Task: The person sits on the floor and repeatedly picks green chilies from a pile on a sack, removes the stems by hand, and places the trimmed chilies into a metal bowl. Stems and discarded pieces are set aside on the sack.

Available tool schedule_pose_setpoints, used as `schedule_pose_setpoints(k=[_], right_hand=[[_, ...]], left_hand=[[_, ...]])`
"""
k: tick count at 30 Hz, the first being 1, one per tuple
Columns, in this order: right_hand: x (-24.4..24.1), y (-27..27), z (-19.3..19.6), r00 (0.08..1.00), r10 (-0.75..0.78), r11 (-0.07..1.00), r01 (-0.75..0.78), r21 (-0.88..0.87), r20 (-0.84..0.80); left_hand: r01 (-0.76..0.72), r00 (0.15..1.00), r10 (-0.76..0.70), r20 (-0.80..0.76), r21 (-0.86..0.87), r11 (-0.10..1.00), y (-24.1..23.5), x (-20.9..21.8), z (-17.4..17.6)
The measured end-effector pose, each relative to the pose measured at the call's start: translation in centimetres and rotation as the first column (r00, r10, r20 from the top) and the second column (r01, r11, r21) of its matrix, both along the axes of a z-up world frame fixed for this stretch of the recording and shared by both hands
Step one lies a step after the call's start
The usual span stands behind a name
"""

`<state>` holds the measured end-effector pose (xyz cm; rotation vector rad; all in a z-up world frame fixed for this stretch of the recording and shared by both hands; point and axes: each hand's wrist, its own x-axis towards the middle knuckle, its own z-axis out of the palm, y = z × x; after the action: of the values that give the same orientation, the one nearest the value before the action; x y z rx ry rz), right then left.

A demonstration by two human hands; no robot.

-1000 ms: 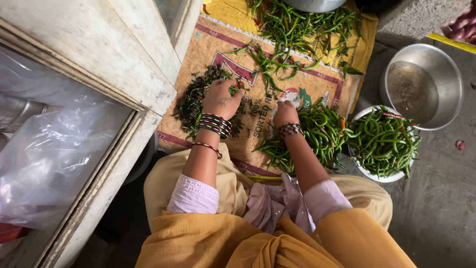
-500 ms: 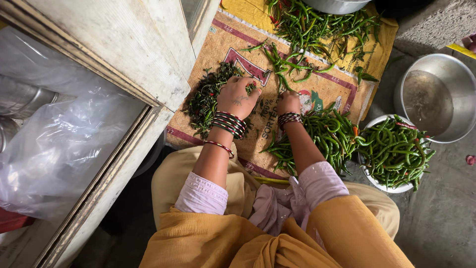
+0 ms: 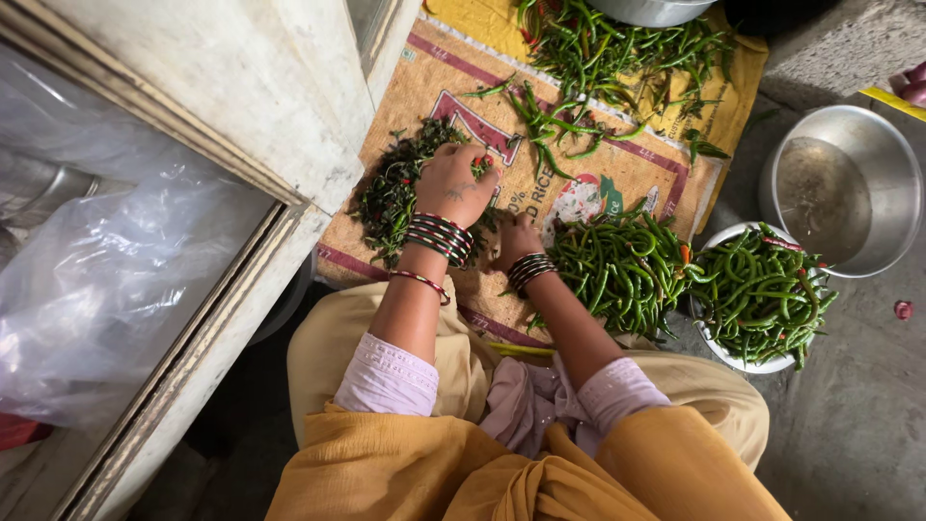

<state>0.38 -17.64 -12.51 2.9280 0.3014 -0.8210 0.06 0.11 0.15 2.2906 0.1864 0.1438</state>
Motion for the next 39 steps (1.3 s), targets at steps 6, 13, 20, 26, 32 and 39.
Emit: schedule_pose_setpoints(k=[6,13,20,26,32,39], right_hand=[[4.2,1.1,-6.2,0.990,-0.135,0.905,0.108,0.410,0.038],[7.7,5.0,-6.9,0.955,-0.276,0.207,0.165,0.964,-0.104],[11.4,1.0,0.3,0.857,-0.211,0.833,-0.094,0.545,0.470],[13.9,-3.8,0.4,0.877,-0.195,0.979,0.199,0.039,0.438],[11.0,-4.5,0.0,0.927,-0.301,0.948,0.266,0.176,0.225],[4.4,-3.2,5.4,0.868,-0.482,0.736,0.328,0.592,0.118]], left_hand=[[-0.001,1.000,0.001,0.012,-0.023,1.000,-0.2,-0.1,-0.3],[0.002,0.999,-0.001,0.050,-0.017,1.000,0.1,0.2,-0.7],[-0.068,0.998,0.068,-0.019,0.013,0.998,0.3,0.0,-0.2],[-0.081,0.996,0.081,-0.035,0.005,0.997,0.1,0.1,0.6],[-0.046,0.998,0.046,-0.040,0.007,0.999,0.0,0.3,-0.3],[0.025,0.983,-0.016,-0.182,0.049,0.999,-0.5,0.4,-1.6]])
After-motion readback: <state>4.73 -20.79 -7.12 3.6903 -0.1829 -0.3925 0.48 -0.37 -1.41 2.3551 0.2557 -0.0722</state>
